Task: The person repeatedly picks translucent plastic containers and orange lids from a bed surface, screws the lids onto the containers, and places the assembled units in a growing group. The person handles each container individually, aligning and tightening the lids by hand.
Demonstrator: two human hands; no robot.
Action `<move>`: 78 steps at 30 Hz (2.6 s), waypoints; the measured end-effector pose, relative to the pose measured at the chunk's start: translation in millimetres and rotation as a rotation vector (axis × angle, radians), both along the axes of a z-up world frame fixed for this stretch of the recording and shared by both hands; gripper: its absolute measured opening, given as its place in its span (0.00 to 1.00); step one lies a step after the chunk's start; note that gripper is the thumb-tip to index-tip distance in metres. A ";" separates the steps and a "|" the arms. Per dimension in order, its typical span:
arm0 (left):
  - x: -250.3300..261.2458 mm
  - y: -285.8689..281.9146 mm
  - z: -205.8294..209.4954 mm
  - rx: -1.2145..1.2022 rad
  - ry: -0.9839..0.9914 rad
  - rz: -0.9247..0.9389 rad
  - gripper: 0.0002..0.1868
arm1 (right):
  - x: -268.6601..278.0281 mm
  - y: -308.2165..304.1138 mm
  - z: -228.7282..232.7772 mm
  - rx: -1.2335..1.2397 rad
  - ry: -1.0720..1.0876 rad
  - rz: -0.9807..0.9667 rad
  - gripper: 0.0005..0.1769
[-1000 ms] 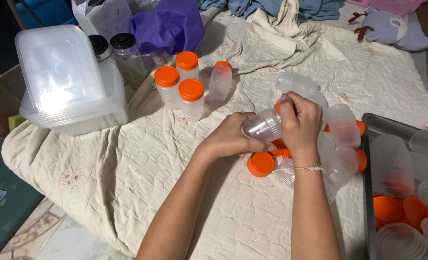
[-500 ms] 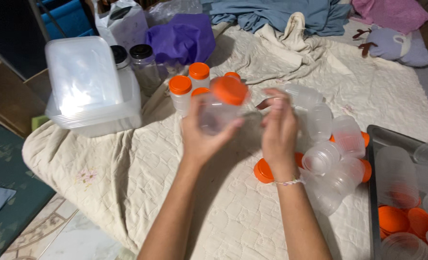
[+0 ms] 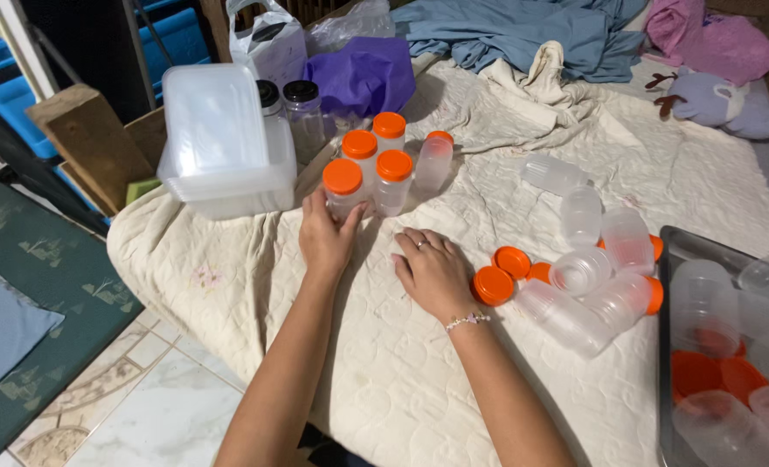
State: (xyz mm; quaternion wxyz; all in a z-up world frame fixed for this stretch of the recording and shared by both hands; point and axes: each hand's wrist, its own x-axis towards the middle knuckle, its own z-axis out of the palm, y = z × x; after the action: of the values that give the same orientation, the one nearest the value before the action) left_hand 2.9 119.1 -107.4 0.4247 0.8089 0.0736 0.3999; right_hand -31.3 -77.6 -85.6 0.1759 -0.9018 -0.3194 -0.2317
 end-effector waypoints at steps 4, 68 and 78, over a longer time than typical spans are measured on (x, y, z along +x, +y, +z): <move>-0.4 3.7 -0.6 0.012 0.080 0.006 0.34 | -10.2 -2.9 -6.0 -0.022 -0.031 -0.041 0.20; -12.1 -2.5 -1.0 0.219 0.017 0.062 0.45 | -49.5 -34.2 -0.5 0.042 0.283 -0.054 0.26; -11.6 -0.9 0.2 0.087 0.096 0.066 0.50 | -50.4 -32.8 0.8 0.035 0.302 -0.075 0.26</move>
State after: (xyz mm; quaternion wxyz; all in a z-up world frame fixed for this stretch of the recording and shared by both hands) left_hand -8.7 118.2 -107.2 0.3719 0.8419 0.1030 0.3772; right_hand -81.7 -110.3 -84.8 0.2290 -0.9345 -0.2513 -0.1052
